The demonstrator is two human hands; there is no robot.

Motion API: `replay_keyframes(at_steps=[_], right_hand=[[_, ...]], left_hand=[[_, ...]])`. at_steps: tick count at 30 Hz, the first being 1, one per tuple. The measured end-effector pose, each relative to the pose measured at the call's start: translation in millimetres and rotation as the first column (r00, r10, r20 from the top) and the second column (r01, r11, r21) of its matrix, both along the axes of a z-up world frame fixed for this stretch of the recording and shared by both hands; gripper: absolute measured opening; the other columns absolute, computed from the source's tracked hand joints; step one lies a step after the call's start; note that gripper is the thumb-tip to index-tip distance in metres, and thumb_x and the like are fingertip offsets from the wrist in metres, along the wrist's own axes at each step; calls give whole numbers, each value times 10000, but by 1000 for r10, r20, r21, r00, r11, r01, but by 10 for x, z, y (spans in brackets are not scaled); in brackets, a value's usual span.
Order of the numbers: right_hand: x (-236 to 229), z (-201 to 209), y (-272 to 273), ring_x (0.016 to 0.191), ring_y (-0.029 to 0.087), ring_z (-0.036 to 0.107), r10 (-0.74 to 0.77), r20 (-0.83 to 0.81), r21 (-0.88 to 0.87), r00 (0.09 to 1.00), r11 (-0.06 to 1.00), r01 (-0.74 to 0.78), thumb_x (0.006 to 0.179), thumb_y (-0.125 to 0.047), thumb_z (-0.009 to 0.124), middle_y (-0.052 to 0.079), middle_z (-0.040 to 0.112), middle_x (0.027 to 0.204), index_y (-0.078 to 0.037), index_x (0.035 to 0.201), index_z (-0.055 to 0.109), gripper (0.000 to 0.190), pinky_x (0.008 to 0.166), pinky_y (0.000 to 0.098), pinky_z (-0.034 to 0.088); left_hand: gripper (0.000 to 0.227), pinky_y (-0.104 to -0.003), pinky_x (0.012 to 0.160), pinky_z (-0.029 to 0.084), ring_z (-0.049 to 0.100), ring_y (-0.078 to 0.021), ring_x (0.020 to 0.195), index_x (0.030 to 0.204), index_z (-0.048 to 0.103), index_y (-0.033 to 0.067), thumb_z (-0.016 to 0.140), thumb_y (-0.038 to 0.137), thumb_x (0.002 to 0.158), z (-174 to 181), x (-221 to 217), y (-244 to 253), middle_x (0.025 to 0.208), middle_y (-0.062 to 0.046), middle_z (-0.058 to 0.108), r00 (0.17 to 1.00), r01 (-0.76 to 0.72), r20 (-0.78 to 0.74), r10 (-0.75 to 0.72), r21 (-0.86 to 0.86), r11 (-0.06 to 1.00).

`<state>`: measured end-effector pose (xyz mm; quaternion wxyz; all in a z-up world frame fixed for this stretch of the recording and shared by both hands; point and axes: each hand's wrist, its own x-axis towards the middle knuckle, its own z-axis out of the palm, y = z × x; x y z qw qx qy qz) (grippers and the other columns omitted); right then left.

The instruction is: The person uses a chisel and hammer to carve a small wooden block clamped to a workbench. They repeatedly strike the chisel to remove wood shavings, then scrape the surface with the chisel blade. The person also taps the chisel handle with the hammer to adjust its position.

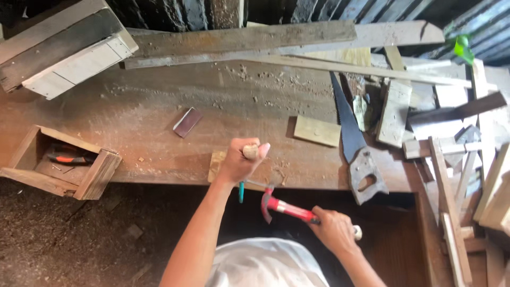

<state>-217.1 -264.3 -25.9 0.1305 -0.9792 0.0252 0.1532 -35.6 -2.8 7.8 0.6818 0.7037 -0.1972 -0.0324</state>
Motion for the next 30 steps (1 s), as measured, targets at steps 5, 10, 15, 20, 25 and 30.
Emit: replay_keyframes(at_steps=[5,10,15,20,25,30], right_hand=[[80,89,52,681,327,712,101,-40,119,994,988,-95,718,-576,805,86,717,714,-139,906,766,478,630,447,535],[80,4,100,631,302,701,193,22,55,981,979,-194,739,-612,750,57,719,713,-129,892,765,507,638,417,540],[62,-92,134,642,291,701,148,-17,-6,989,989,-148,786,-631,717,60,721,700,-161,939,777,498,599,403,546],[24,-53,147,625,314,699,132,104,-41,986,991,-128,770,-617,724,66,720,684,-126,827,768,497,607,426,540],[101,13,167,653,329,714,195,-42,69,980,979,-192,712,-644,757,102,719,648,-154,878,798,520,608,436,549],[164,23,172,669,320,717,98,-13,-117,995,988,-98,781,-672,704,116,721,684,-109,779,761,565,605,429,555]], left_hand=[[499,-305,471,250,305,-57,528,614,384,73,680,182,1000,-43,40,-28,561,58,329,999,-28,47,28,4,1000],[508,-296,436,247,333,-49,471,570,406,101,668,199,994,-107,34,-23,513,67,391,1000,11,14,-12,32,999],[506,-292,460,252,328,-46,516,605,379,106,674,204,1004,-98,12,6,555,71,373,999,5,42,-5,-2,1000],[510,-298,462,242,307,-48,521,608,374,97,665,202,1013,-72,31,-33,553,63,351,999,-23,34,23,-5,1000],[504,-300,467,244,307,-49,529,611,374,98,670,202,1006,-88,45,-31,558,64,349,997,-43,57,43,-3,999],[504,-298,472,249,309,-47,537,613,376,95,666,203,1010,-122,40,-52,566,68,351,997,-59,47,60,-18,998]])
